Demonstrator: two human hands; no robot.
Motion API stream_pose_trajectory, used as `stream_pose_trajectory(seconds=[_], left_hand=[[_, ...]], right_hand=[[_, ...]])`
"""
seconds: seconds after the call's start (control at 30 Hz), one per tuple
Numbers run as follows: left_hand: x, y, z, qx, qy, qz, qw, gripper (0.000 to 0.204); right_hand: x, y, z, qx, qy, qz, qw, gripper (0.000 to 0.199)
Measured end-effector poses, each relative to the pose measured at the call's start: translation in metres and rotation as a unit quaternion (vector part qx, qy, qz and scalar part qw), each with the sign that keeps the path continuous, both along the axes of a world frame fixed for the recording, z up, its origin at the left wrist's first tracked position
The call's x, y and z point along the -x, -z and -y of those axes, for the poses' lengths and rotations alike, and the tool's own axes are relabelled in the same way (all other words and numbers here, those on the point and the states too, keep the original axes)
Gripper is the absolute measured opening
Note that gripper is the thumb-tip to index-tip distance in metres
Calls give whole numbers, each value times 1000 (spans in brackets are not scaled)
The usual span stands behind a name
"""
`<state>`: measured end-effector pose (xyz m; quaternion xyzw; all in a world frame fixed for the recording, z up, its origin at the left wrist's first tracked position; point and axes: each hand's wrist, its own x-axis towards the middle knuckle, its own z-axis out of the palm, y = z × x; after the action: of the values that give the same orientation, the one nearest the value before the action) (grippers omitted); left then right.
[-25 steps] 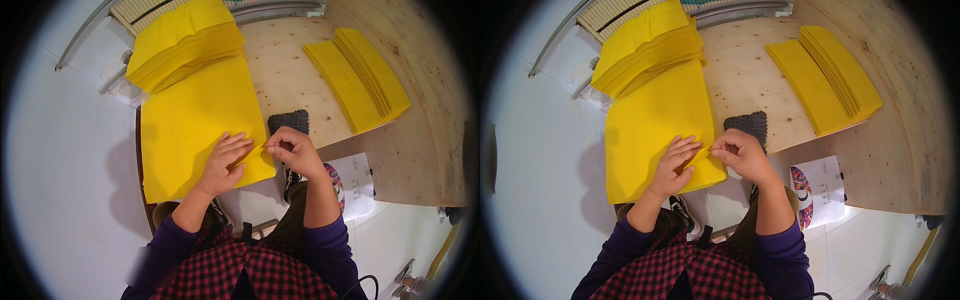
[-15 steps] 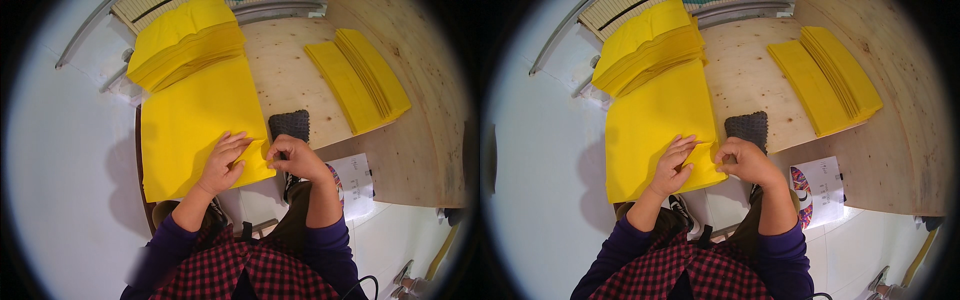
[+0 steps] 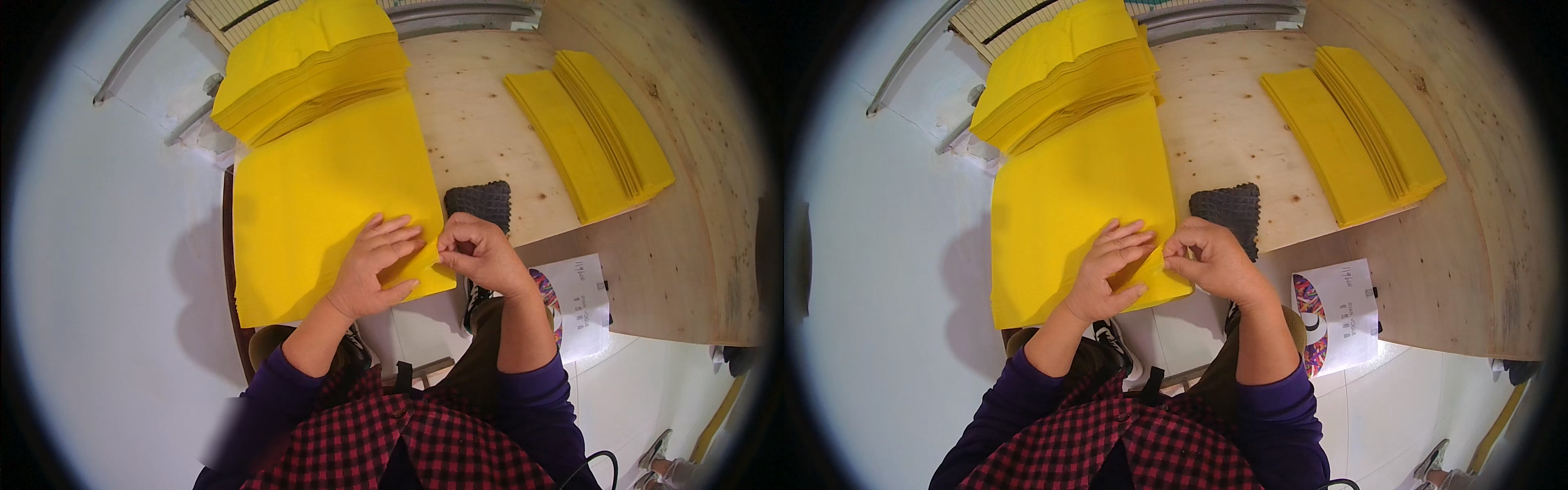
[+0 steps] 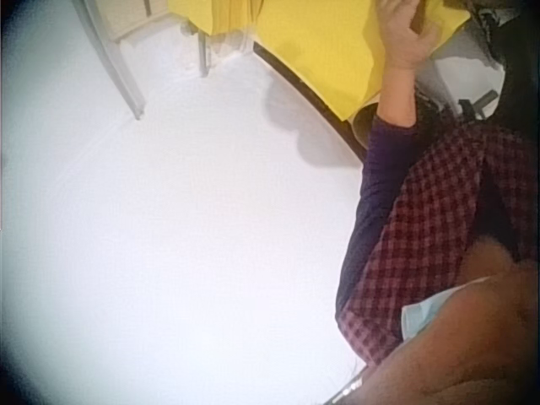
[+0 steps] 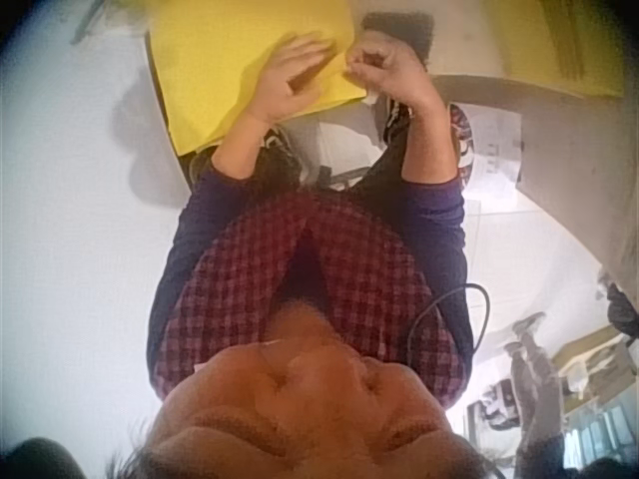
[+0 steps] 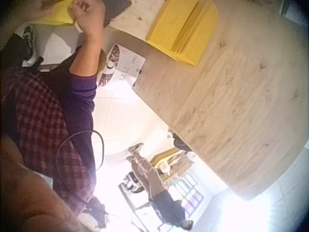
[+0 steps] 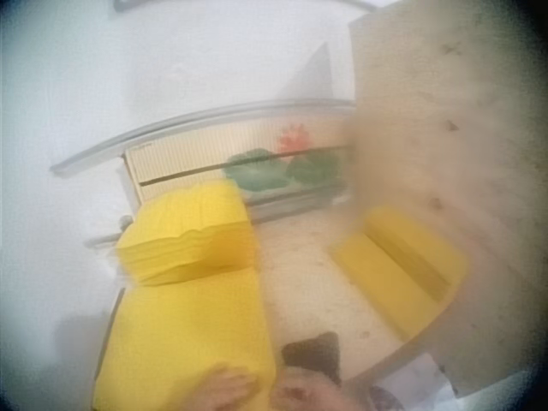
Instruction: The person sits on the floor and folds yellow sheets in half, then in half again, pressing the creases flat. They place each folded sheet into a growing stack on the right side of the table.
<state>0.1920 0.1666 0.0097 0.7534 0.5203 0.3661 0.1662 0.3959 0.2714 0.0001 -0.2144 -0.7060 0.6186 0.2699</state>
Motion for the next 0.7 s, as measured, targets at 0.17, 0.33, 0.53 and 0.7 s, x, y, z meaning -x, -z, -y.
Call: stream_pose_trajectory(seconds=[0.17, 0.33, 0.53, 0.7], left_hand=[[-3, 1, -1, 0, -13, -17, 1000, 42], [-2, 3, -1, 3, -24, 2, 1000, 40], [-1, 4, -2, 13, -26, 19, 999, 38], [0, 5, -1, 5, -24, 14, 1000, 36]], right_hand=[[-1, -4, 0, -23, 37, 1, 999, 11], [-14, -1, -6, 20, 43, 15, 999, 13], [-15, 7, -5, -110, -31, 61, 992, 14], [-11, 7, -6, -96, -29, 57, 993, 11]])
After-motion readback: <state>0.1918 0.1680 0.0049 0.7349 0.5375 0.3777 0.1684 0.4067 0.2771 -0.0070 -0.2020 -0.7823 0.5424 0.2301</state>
